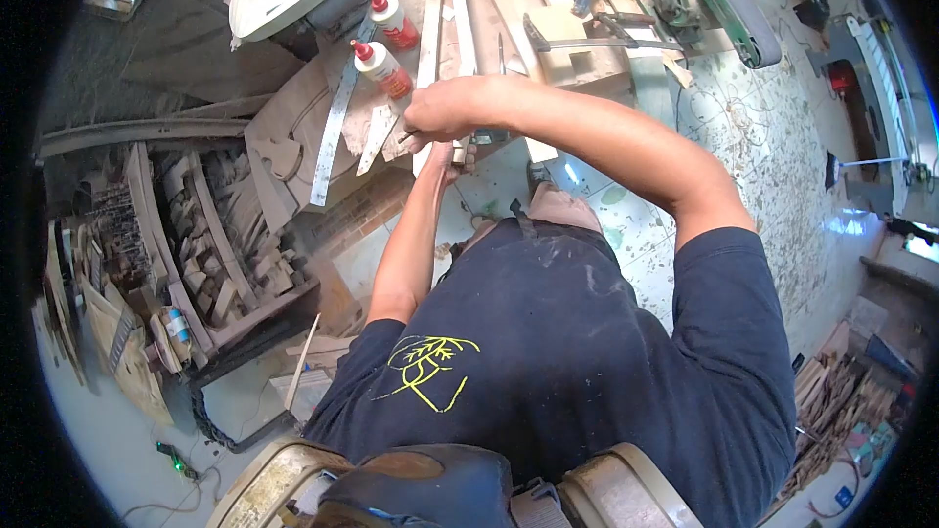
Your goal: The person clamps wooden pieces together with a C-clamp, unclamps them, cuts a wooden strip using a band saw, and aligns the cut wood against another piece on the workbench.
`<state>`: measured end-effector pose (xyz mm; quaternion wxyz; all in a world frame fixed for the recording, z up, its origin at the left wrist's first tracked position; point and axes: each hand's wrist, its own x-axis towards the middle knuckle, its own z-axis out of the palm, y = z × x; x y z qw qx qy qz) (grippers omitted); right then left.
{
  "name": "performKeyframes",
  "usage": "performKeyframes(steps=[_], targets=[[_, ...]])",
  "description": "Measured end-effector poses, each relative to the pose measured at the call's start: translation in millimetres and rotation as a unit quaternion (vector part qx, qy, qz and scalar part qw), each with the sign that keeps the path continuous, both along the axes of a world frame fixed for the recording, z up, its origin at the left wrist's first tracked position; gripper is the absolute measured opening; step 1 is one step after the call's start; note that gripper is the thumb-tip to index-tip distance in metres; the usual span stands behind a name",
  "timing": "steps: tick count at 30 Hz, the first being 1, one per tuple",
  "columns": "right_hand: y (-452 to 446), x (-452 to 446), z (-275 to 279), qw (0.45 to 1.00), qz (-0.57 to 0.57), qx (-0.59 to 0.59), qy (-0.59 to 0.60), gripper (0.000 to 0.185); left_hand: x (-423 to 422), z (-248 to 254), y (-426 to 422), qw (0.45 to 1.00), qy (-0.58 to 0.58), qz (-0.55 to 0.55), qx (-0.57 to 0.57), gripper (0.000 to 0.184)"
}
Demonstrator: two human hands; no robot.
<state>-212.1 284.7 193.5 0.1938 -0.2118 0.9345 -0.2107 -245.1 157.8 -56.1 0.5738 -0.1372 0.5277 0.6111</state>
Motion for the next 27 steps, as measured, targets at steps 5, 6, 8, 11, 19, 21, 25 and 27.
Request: performKeyframes(steps=[5,6,8,11,19,21,25,27], targets=[[-4.4,4.6,4.1,1.000,-0.025,0.009,0.004,0.050,3.7,16.1,-3.3,0.999,0.000,-0.022,0.030,0.027],[-5.2,5.5,3.3,0.999,-0.036,0.003,0.008,0.051,4.6,16.6,-4.8,0.998,-0.013,-0.028,0.046,0.029],[-5.1,7.5,2.9,0.999,-0.045,-0.002,0.009,0.054,7.5,17.7,-8.9,0.997,-0.013,-0.025,0.075,0.045],[-3.9,5.0,2.6,0.999,-0.038,0.010,0.017,0.056,7.0,20.2,-10.9,0.994,-0.029,0.003,0.103,0.039],[-1.9,9.4,5.6,0.997,-0.058,0.027,0.047,0.060,12.7,19.2,-7.9,0.994,-0.018,0.014,0.111,0.031],[-2.0,9.8,10.3,0.997,-0.071,0.023,0.028,0.059,14.6,19.6,-5.3,0.994,-0.011,0.034,0.103,0.030],[-0.7,10.1,7.8,0.996,-0.078,-0.006,0.036,0.057,11.5,9.1,-8.8,0.993,-0.020,0.017,0.118,0.030],[-0.7,11.4,14.9,0.996,-0.082,0.003,0.027,0.056,11.2,8.2,-7.7,0.991,-0.024,0.029,0.131,0.031]])
